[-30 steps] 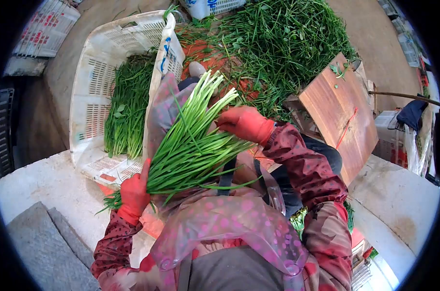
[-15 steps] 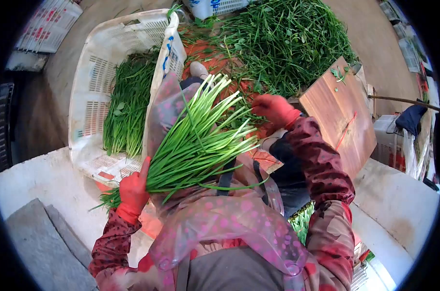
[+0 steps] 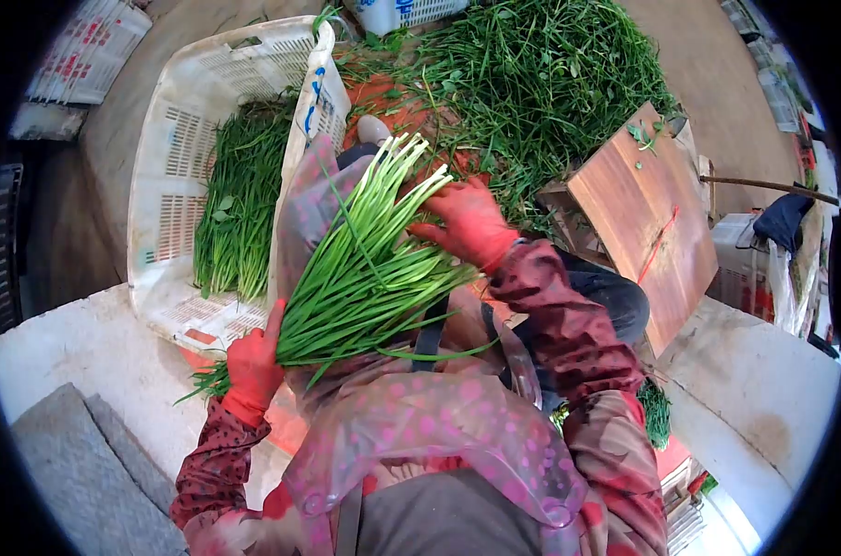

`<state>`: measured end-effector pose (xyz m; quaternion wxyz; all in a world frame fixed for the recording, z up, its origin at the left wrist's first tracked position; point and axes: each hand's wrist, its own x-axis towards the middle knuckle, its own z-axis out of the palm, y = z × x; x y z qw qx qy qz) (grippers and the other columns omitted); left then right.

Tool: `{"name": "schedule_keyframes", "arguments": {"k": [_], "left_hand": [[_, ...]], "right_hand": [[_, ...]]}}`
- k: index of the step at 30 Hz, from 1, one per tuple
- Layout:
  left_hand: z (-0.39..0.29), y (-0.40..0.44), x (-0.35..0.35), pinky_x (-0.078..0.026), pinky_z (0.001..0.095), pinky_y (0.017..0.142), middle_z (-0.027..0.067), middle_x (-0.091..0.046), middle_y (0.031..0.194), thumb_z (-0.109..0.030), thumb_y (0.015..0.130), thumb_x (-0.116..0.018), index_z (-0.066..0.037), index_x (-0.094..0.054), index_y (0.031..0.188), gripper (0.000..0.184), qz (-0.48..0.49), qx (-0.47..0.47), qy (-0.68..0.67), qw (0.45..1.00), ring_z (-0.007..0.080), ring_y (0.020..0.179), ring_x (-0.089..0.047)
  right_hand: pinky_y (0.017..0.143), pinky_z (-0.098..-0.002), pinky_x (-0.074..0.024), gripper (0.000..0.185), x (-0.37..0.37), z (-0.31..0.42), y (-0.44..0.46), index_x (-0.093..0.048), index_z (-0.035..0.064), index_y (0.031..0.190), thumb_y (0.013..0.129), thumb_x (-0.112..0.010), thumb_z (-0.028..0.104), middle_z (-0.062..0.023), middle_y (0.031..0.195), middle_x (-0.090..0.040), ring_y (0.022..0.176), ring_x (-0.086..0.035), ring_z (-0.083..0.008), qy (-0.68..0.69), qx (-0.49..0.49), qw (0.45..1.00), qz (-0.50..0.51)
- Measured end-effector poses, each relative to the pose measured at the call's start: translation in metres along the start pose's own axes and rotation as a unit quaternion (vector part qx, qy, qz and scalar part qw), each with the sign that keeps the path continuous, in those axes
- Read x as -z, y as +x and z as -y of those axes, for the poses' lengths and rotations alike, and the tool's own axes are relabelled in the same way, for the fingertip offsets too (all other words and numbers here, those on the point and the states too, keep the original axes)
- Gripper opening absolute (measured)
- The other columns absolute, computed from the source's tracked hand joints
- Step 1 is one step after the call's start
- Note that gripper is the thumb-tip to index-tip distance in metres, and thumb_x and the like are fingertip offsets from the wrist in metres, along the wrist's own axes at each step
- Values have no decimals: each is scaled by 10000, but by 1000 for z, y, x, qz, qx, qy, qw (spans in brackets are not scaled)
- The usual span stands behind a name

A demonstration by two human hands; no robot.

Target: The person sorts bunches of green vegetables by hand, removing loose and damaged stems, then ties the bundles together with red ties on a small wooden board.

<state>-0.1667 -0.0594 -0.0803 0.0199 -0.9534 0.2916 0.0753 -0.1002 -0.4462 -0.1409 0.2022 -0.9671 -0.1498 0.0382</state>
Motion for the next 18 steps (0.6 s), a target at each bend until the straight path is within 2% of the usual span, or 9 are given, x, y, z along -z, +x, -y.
{"name": "schedule_keyframes", "arguments": {"k": [5, 6, 8, 10, 13, 15, 16, 17, 18], "left_hand": [[2, -6, -4, -400, 412, 460, 101, -498, 630, -69, 668, -670, -176, -383, 1445, 836, 10, 11, -7, 1000, 295, 515, -526], [2, -6, -4, -400, 412, 460, 101, -498, 630, -69, 668, -670, -176, -383, 1445, 836, 9, 8, -11, 1000, 295, 515, -526], [0, -4, -3, -390, 408, 454, 99, -489, 618, -85, 669, -679, -179, -398, 1437, 824, 3, 11, -21, 1000, 288, 512, -524], [-4, -6, -4, -382, 406, 450, 97, -481, 612, -98, 674, -689, -180, -401, 1437, 820, -6, 23, -31, 999, 284, 506, -519], [-3, -12, -8, -370, 401, 444, 95, -472, 602, -123, 687, -707, -179, -397, 1440, 816, -21, 33, -49, 998, 279, 496, -510], [-1, -16, -13, -366, 398, 442, 95, -470, 600, -134, 696, -714, -178, -390, 1444, 817, -29, 28, -60, 997, 278, 492, -506], [1, -17, -17, -368, 399, 443, 95, -475, 604, -135, 702, -717, -174, -389, 1445, 813, -25, 27, -61, 997, 278, 494, -509], [1, -18, -19, -370, 400, 445, 96, -479, 607, -136, 708, -720, -170, -388, 1446, 810, -20, 28, -61, 998, 278, 495, -511], [0, -18, -19, -370, 400, 445, 96, -479, 607, -136, 708, -720, -170, -388, 1446, 810, -18, 28, -59, 998, 278, 495, -511]], "right_hand": [[897, -467, -407, 164, -19, -5, 9, -685, 142, 938, 786, -665, 198, -71, 901, -673, 939, -612, -295, 177, 31, 979, -93], [922, -457, -419, 144, -19, -14, 9, -698, 152, 884, 824, -610, 248, -62, 914, -671, 937, -600, -299, 163, 24, 982, -97], [853, -412, -470, 144, -1, -48, 5, -706, 145, 859, 836, -598, 238, -64, 896, -672, 935, -607, -276, 83, -44, 995, -38], [778, -353, -498, 166, 13, -90, -4, -712, 135, 818, 847, -597, 252, -57, 884, -676, 912, -621, -246, 266, -205, 922, -193], [802, -316, -498, 178, 27, -140, -19, -702, 133, 977, 834, -636, 218, -65, 1004, -672, 911, -632, -224, 271, -347, 883, -159], [852, -296, -495, 378, -2, -137, -21, -616, 143, 1188, 813, -662, 147, -84, 1171, -625, 948, -631, -224, 281, -119, 936, -174], [905, -303, -485, 597, 12, -102, -20, -485, 180, 1343, 787, -691, 111, -94, 1301, -554, 1058, -606, -236, 308, -166, 937, -17], [903, -332, -492, 639, -14, -96, -20, -462, 218, 1364, 779, -704, 128, -94, 1313, -551, 1114, -586, -257, 277, -36, 960, -35], [899, -352, -498, 681, -5, -70, -17, -437, 251, 1385, 772, -711, 131, -95, 1329, -541, 1138, -579, -267, 298, -75, 948, 79]]}}
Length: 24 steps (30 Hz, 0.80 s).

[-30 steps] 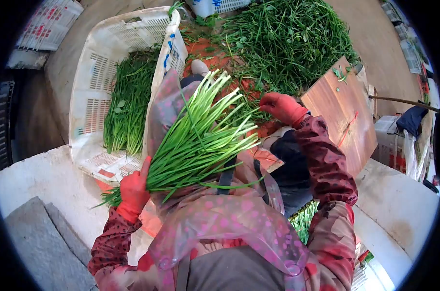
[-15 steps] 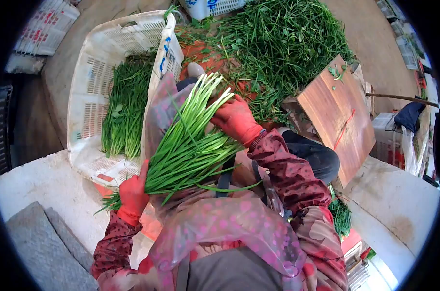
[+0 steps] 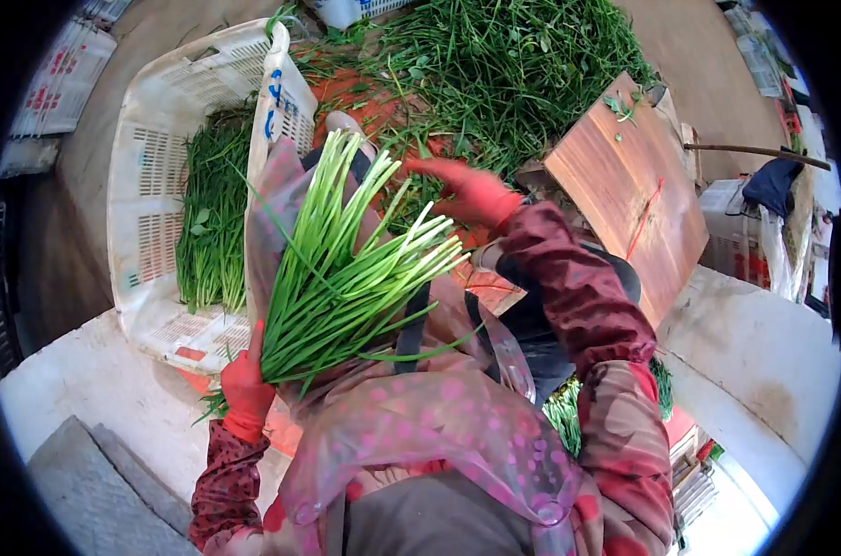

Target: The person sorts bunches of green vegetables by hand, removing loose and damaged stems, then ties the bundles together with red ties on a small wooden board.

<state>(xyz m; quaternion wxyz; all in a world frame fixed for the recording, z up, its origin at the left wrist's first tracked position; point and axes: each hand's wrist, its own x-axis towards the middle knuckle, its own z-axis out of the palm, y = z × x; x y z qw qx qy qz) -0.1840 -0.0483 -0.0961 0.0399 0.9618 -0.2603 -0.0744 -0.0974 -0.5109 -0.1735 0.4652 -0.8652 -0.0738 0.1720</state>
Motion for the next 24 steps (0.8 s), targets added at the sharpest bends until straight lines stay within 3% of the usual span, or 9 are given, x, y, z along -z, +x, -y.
{"name": "schedule_keyframes", "arguments": {"k": [3, 9, 10, 12, 15, 17, 21, 22, 24], "left_hand": [[-3, 3, 2, -379, 405, 458, 101, -493, 620, -109, 703, -710, -163, -395, 1442, 804, -29, -5, -53, 998, 281, 513, -521], [-4, 3, 3, -398, 409, 483, 110, -502, 640, -53, 683, -697, -179, -414, 1431, 810, 1, 6, -74, 997, 307, 545, -535], [-4, 4, 4, -398, 409, 483, 110, -502, 640, -53, 683, -697, -179, -414, 1431, 810, 2, 12, -71, 997, 307, 545, -535], [-5, 4, 4, -398, 412, 483, 110, -499, 640, -34, 675, -681, -190, -416, 1430, 816, -16, 15, -89, 996, 310, 546, -535], [-5, 0, 3, -396, 414, 480, 108, -490, 647, -20, 668, -671, -192, -416, 1430, 822, -15, 17, -65, 998, 311, 537, -529], [-5, -5, 1, -393, 415, 476, 108, -481, 660, -16, 656, -670, -190, -406, 1435, 841, -3, 18, -34, 999, 315, 521, -513], [-14, -7, 9, -391, 417, 473, 108, -475, 654, -10, 653, -662, -187, -392, 1443, 853, -11, 29, -40, 999, 316, 515, -505], [-15, -6, 12, -396, 418, 474, 110, -483, 652, -8, 657, -658, -183, -390, 1443, 849, 3, 34, -30, 999, 315, 522, -516], [-18, -7, 16, -401, 418, 475, 112, -491, 649, -6, 660, -654, -179, -387, 1444, 846, 18, 37, -20, 999, 314, 529, -526]], "right_hand": [[816, -361, -514, 498, -48, -27, 14, -576, 212, 1245, 774, -682, 87, -90, 1121, -649, 942, -655, -267, 195, -52, 976, 79], [735, -416, -524, 192, 4, -53, 1, -646, 165, 990, 828, -620, 266, -92, 946, -664, 878, -647, -322, -277, -124, 951, -58], [748, -401, -524, 193, 39, -104, -1, -663, 164, 990, 834, -611, 265, -96, 927, -675, 866, -650, -308, -176, -34, 970, -164], [789, -406, -516, 290, 111, -111, -10, -644, 127, 1071, 839, -623, 299, -124, 1023, -664, 897, -645, -302, -10, -211, 940, -268], [829, -432, -499, 508, 191, -97, -11, -551, 44, 1215, 858, -639, 396, -204, 1099, -638, 977, -632, -345, -177, -427, 846, -265], [734, -343, -516, 497, 174, -88, -11, -525, 52, 1271, 897, -611, 369, -165, 1053, -668, 808, -667, -254, -307, -299, 865, -260], [738, -332, -517, 460, 4, 57, -15, -611, 68, 1157, 802, -728, 336, -81, 977, -682, 868, -659, -194, 60, -23, 992, -113], [835, -387, -507, 500, -16, 121, -20, -612, 68, 1123, 761, -742, 387, -110, 1019, -664, 893, -653, -277, -197, 57, 977, -65], [955, -451, -426, 514, -67, 145, -9, -620, 75, 1058, 726, -733, 452, -105, 967, -659, 912, -630, -330, -238, 204, 945, -93]]}}
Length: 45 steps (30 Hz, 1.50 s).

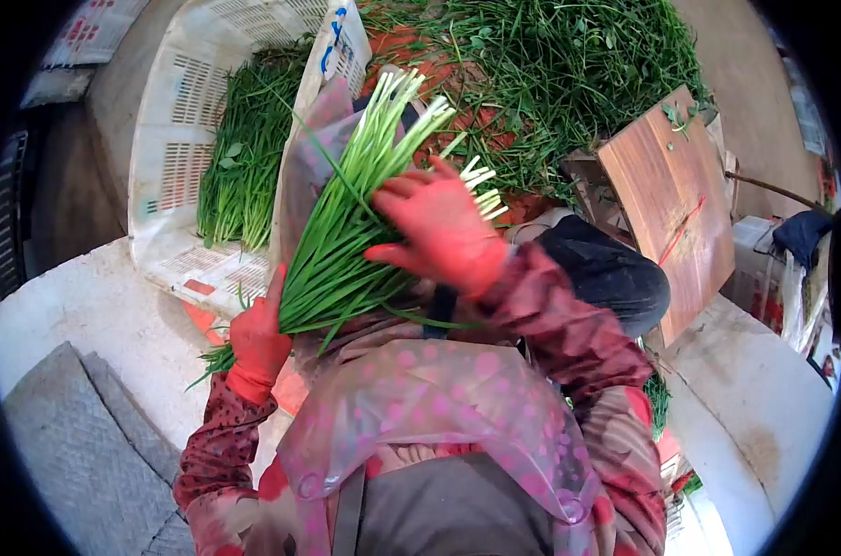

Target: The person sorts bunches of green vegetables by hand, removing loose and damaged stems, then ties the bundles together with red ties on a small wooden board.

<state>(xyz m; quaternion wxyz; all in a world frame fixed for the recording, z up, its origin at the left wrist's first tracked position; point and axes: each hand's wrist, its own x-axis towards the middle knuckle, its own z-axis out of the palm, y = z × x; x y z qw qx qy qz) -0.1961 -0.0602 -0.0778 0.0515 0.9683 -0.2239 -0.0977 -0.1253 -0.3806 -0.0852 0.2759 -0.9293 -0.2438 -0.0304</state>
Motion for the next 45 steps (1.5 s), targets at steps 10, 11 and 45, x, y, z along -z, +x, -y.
{"name": "schedule_keyframes", "arguments": {"k": [10, 11, 45], "left_hand": [[-7, -10, -17, -434, 422, 524, 129, -541, 678, 17, 682, -644, -165, -354, 1456, 847, -18, 24, -66, 997, 333, 599, -580], [-8, -11, -18, -433, 424, 530, 130, -545, 684, 22, 679, -642, -162, -357, 1455, 846, -28, 25, -83, 996, 339, 610, -582], [-132, 168, 164, -463, 287, 412, 20, -513, 569, -198, 802, -643, 0, -533, 1235, 489, 397, 279, -522, 701, 116, 380, -448]], "right_hand": [[491, -234, -436, 294, 60, -98, -28, -683, 38, 1025, 934, -491, 242, -13, 618, -505, 503, -532, -122, 535, -391, 681, -312], [461, -211, -380, 295, 62, -132, -46, -683, 53, 1041, 929, -506, 261, 0, 634, -498, 470, -458, -85, 520, -411, 658, -357], [775, -421, -531, 482, -208, -189, -185, -703, 56, 985, 844, -550, 490, -202, 960, -683, 871, -674, -325, 188, -445, 844, 234]]}}
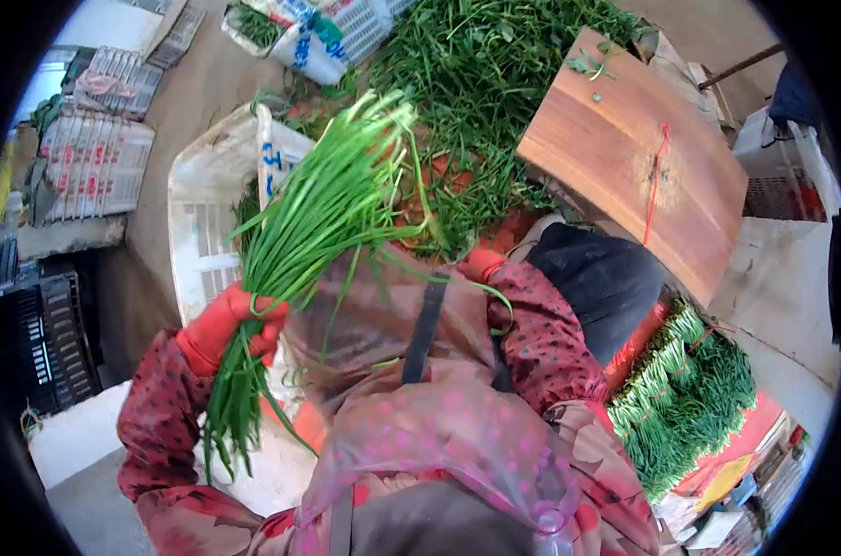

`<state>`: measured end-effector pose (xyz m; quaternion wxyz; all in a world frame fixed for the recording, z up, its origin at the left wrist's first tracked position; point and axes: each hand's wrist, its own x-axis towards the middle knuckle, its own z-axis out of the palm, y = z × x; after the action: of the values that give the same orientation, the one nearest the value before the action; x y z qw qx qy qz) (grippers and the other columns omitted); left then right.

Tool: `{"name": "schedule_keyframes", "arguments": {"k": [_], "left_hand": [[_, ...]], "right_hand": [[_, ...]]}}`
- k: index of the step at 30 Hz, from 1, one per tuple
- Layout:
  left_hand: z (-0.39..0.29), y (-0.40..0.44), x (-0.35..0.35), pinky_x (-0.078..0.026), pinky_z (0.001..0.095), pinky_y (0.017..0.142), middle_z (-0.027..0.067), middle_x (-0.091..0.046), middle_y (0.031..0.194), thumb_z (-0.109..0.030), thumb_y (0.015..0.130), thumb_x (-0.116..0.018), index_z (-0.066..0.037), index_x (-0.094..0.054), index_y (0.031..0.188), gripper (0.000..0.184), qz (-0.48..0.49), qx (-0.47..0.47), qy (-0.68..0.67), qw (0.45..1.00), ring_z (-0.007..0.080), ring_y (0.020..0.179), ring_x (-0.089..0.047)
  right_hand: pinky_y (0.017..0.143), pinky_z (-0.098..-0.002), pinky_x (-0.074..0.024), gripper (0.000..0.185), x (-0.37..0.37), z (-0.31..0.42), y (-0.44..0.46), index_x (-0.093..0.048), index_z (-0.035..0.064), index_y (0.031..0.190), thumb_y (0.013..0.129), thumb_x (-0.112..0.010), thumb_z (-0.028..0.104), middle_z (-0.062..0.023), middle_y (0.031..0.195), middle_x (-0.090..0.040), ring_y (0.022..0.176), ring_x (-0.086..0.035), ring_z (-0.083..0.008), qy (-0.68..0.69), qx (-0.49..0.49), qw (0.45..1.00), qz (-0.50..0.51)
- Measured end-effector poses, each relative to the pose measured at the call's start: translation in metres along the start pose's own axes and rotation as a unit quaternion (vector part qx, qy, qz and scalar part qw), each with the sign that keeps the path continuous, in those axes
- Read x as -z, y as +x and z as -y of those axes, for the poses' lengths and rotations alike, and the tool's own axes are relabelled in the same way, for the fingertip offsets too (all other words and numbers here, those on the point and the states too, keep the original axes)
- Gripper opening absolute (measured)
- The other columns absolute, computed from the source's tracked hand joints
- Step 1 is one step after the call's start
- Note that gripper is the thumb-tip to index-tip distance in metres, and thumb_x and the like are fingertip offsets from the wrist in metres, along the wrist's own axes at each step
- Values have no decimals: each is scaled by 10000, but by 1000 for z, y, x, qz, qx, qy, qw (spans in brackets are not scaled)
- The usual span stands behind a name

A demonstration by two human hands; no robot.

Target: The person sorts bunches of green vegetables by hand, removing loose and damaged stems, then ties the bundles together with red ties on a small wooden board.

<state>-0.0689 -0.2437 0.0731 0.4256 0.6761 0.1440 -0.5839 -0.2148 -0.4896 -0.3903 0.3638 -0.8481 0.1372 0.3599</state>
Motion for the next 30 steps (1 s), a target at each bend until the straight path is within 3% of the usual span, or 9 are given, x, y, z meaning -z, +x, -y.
{"name": "schedule_keyframes", "arguments": {"k": [3, 6, 12, 15, 20, 21, 24, 26, 30], "left_hand": [[12, 5, -18, -482, 309, 459, 28, -502, 574, -175, 827, -632, 7, -449, 1340, 574, 98, -64, -92, 989, 105, 398, -440], [53, 8, -21, -490, 318, 477, 33, -515, 583, -159, 825, -641, 5, -445, 1347, 582, 139, -34, -170, 975, 113, 401, -449], [169, 25, 16, -485, 307, 555, 55, -634, 847, -198, 790, -679, -4, -457, 1339, 623, 185, 105, -139, 967, 134, 539, -545], [215, 17, 33, -509, 299, 726, 51, -645, 1056, -190, 794, -696, -6, -496, 1304, 577, 41, 137, -6, 990, 148, 796, -620], [186, 0, 66, -434, 320, 951, 73, -607, 1202, -166, 790, -728, -22, -543, 1283, 547, -36, 26, 156, 987, 173, 1072, -569], [172, 2, 83, -430, 338, 973, 104, -593, 1240, -148, 798, -717, -6, -521, 1302, 559, -111, -76, 318, 938, 179, 1095, -569], [110, 40, 95, -398, 364, 1026, 134, -514, 1351, -249, 827, -715, -30, -406, 1399, 686, -149, -377, 194, 893, 233, 1238, -500], [69, 90, 75, -395, 379, 1028, 133, -502, 1360, -294, 798, -741, -36, -357, 1427, 781, -43, -428, 150, 890, 239, 1236, -496], [64, 144, -13, -396, 349, 1018, 86, -520, 1326, -276, 760, -768, -42, -346, 1428, 825, 230, -163, 53, 958, 193, 1184, -508]], "right_hand": [[572, -319, -535, 426, 3, 35, -7, -677, 65, 975, 899, -533, 458, -125, 815, -677, 691, -673, -166, 209, 29, 974, 79], [772, -390, -513, 567, 35, 88, -63, -665, 81, 1026, 877, -500, 602, -141, 1045, -661, 913, -651, -213, 484, 114, 866, 59], [971, -477, -410, 726, 24, 131, -25, -326, 32, 1329, 881, -509, 573, -198, 1324, -443, 1169, -496, -311, 835, 344, 315, 292], [1071, -520, -358, 887, 29, 149, -26, -157, 7, 1480, 882, -513, 559, -227, 1463, -335, 1298, -419, -361, 817, 384, 205, 378], [1058, -441, -400, 825, 55, 153, -45, -212, -8, 1465, 902, -510, 517, -194, 1370, -476, 1256, -481, -298, 814, 364, 284, 352], [1051, -430, -410, 786, 65, 161, -67, -228, -10, 1460, 916, -511, 480, -186, 1359, -491, 1246, -491, -297, 823, 367, 299, 316], [1037, -433, -425, 731, 83, 167, -80, -255, 4, 1456, 930, -500, 448, -189, 1324, -523, 1239, -497, -302, 830, 315, 309, 342], [1012, -443, -447, 701, 91, 172, -89, -272, 22, 1454, 934, -492, 438, -191, 1303, -540, 1224, -510, -316, 822, 332, 326, 329], [997, -441, -459, 948, 98, 155, -92, -210, -26, 1455, 820, -638, 533, -198, 1339, -499, 1226, -504, -313, 788, 354, 443, 240]]}}
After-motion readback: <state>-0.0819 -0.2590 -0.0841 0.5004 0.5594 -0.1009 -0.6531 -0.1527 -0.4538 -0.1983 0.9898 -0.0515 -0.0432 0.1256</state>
